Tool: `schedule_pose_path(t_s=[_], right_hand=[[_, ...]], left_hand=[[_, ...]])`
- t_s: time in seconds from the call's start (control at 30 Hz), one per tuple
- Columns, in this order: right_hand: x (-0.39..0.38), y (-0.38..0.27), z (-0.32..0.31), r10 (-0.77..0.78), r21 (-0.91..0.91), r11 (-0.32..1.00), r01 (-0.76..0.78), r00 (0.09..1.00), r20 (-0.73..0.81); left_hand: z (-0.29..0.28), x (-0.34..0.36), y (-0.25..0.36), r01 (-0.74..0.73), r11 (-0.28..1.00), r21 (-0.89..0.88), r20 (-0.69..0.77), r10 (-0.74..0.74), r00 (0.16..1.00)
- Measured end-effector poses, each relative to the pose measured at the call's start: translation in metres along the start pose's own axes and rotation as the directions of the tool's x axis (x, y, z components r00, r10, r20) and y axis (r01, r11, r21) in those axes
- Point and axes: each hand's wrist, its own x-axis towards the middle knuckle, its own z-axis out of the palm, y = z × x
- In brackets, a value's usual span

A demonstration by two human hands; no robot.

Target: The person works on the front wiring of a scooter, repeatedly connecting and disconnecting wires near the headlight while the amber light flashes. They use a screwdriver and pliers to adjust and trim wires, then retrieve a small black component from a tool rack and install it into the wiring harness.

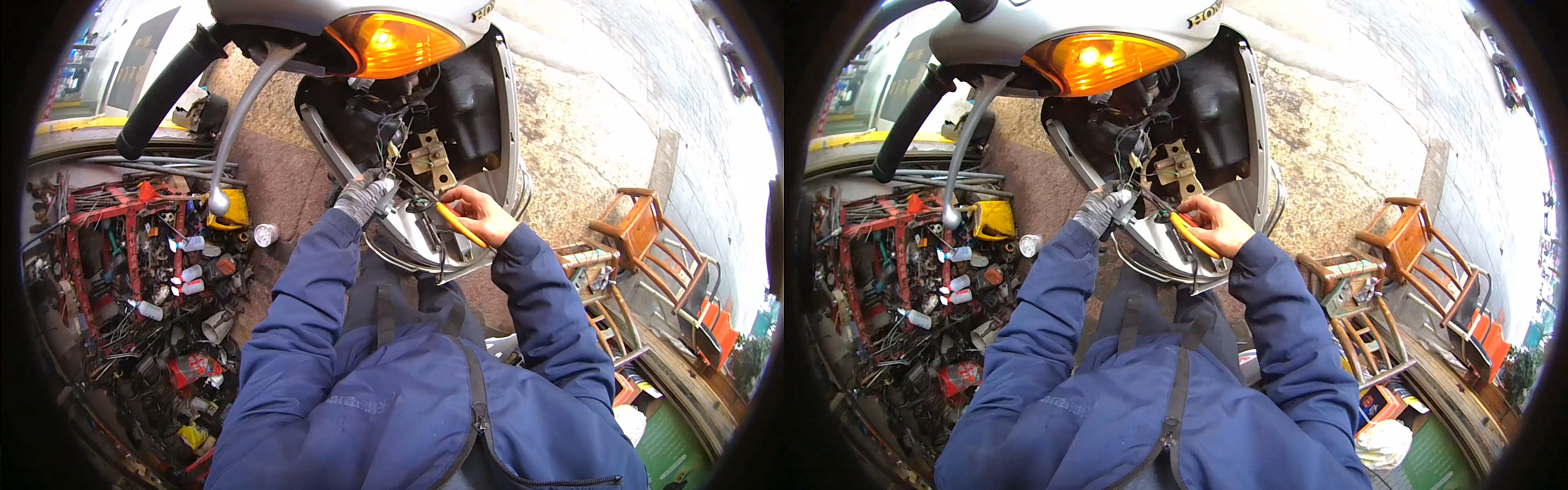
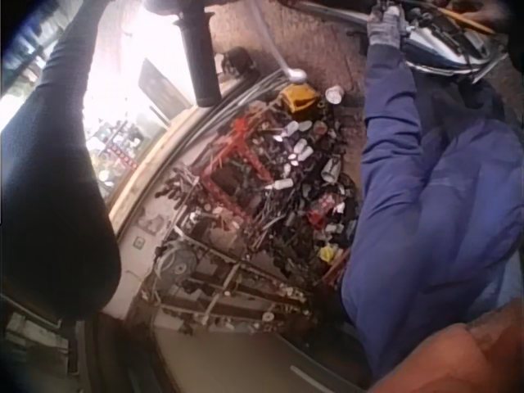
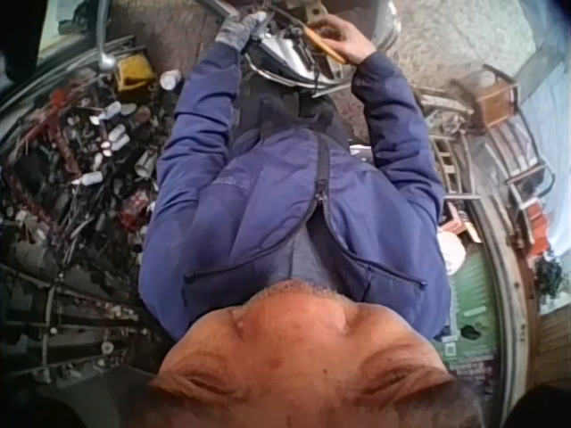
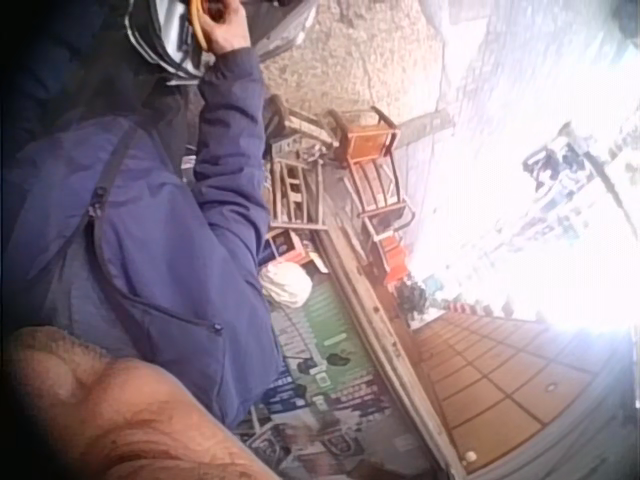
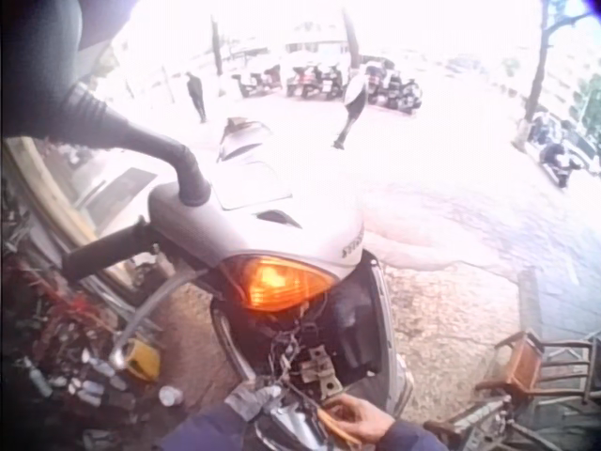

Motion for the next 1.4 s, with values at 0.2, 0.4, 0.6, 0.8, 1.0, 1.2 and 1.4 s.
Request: schedule_pose_path(t_s=[0.2, 0.4, 0.6, 0.8, 1.0, 1.2, 1.4], right_hand=[[0.001, 0.004, 0.006, -0.021, 0.044, 0.999, 0.021, 1.000, 0.017], [0.010, -0.005, 0.013, 0.020, 0.070, 0.997, -0.020, 1.000, 0.001], [0.014, -0.009, 0.015, 0.071, -0.153, 0.986, -0.071, 0.997, -0.007], [0.015, -0.005, 0.026, 0.035, -0.110, 0.993, -0.042, 0.997, -0.070], [0.014, 0.007, 0.044, -0.003, -0.034, 0.999, -0.002, 0.988, -0.152], [0.000, 0.023, 0.046, -0.022, -0.065, 0.998, 0.003, 0.953, -0.302], [-0.033, 0.060, 0.063, 0.085, 0.032, 0.996, -0.078, 0.927, -0.366]], left_hand=[[-0.013, 0.002, -0.003, -0.033, 0.990, 0.140, -0.008, 0.035, 0.999], [-0.025, 0.007, -0.004, -0.071, 0.913, 0.402, -0.002, 0.078, 0.997], [-0.020, 0.002, 0.014, -0.049, 0.847, 0.530, -0.015, 0.067, 0.998], [-0.015, -0.001, 0.030, -0.028, 0.690, 0.723, -0.023, 0.064, 0.998], [-0.012, -0.008, 0.035, -0.067, 0.663, 0.745, 0.001, 0.100, 0.995], [-0.018, 0.006, 0.028, -0.078, 0.714, 0.696, 0.032, 0.077, 0.997], [-0.019, 0.031, 0.001, -0.167, 0.765, 0.623, 0.065, 0.161, 0.985]])
